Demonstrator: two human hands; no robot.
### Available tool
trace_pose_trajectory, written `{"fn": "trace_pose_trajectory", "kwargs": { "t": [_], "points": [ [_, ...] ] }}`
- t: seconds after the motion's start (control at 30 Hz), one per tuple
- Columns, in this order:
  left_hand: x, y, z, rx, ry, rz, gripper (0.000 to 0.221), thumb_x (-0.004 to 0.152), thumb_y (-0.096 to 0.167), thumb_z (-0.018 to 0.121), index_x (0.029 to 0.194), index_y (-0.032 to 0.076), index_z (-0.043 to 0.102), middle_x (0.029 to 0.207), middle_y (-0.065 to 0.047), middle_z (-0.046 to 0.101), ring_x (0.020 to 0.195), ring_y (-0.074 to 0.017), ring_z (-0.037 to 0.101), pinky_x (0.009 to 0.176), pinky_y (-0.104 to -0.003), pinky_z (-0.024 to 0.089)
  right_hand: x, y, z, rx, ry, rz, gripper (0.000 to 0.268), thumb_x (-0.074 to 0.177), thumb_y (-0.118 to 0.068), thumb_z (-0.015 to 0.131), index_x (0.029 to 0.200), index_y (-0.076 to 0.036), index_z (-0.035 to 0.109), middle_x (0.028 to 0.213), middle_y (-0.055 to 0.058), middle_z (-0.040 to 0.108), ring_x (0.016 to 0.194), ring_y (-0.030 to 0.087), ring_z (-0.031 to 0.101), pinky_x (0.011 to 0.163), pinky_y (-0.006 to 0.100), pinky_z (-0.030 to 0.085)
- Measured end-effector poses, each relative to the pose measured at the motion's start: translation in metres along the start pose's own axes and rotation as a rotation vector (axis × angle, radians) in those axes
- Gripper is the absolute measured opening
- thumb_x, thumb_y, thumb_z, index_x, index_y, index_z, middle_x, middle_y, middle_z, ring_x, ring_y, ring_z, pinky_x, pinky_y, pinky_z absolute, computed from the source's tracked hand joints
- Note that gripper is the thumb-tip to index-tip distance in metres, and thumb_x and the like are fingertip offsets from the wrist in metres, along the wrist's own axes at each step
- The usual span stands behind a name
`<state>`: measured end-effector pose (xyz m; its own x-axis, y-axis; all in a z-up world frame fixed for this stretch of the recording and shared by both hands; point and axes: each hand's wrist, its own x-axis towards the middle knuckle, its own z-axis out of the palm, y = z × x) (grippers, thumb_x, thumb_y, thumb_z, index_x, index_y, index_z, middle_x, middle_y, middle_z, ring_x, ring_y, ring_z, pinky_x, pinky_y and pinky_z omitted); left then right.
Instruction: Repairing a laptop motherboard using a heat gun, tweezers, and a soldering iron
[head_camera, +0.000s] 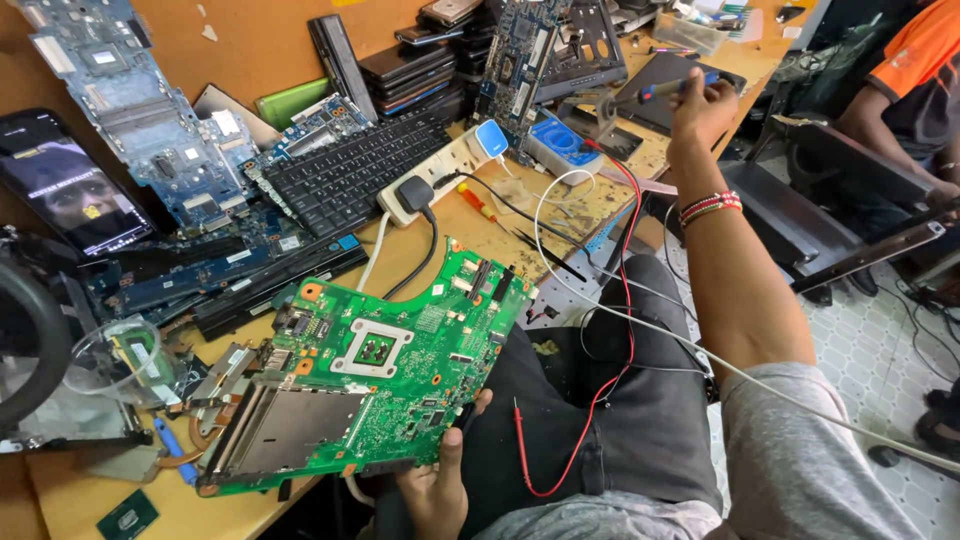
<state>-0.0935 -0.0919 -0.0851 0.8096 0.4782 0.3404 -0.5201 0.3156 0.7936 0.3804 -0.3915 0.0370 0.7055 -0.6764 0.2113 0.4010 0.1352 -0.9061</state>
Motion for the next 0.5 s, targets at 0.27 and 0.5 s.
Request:
{"fn": "trace_pose_trajectory", "kwargs": {
  "t": [0.27, 0.5],
  "points": [
    [0.001, 0.008, -0.006, 0.253, -0.099, -0.024, 0.041, 0.102, 0.026, 0.056, 0.114, -0.006, 0.079, 0.119, -0.015, 0.080, 0.122, -0.0231, 0.068, 0.115, -0.040, 0.040, 0.076, 0.053, -0.043, -0.254, 0.371, -0.676, 0.029, 0.091, -0.041, 0.068, 0.089, -0.012, 0.063, 0.081, 0.008, 0.083, 0.070, 0.020, 0.079, 0.065, 0.036, 0.062],
    [-0.001, 0.013, -0.004, 0.027, -0.137, -0.064, 0.046, 0.104, 0.025, 0.056, 0.124, -0.016, 0.063, 0.120, -0.027, 0.075, 0.121, -0.0316, 0.070, 0.112, -0.043, 0.047, 0.040, 0.022, -0.164, -0.598, 0.040, -0.499, 0.020, 0.110, -0.032, 0.059, 0.120, -0.033, 0.077, 0.100, -0.018, 0.079, 0.085, -0.005, 0.070, 0.066, 0.018, 0.051]
  ]
}}
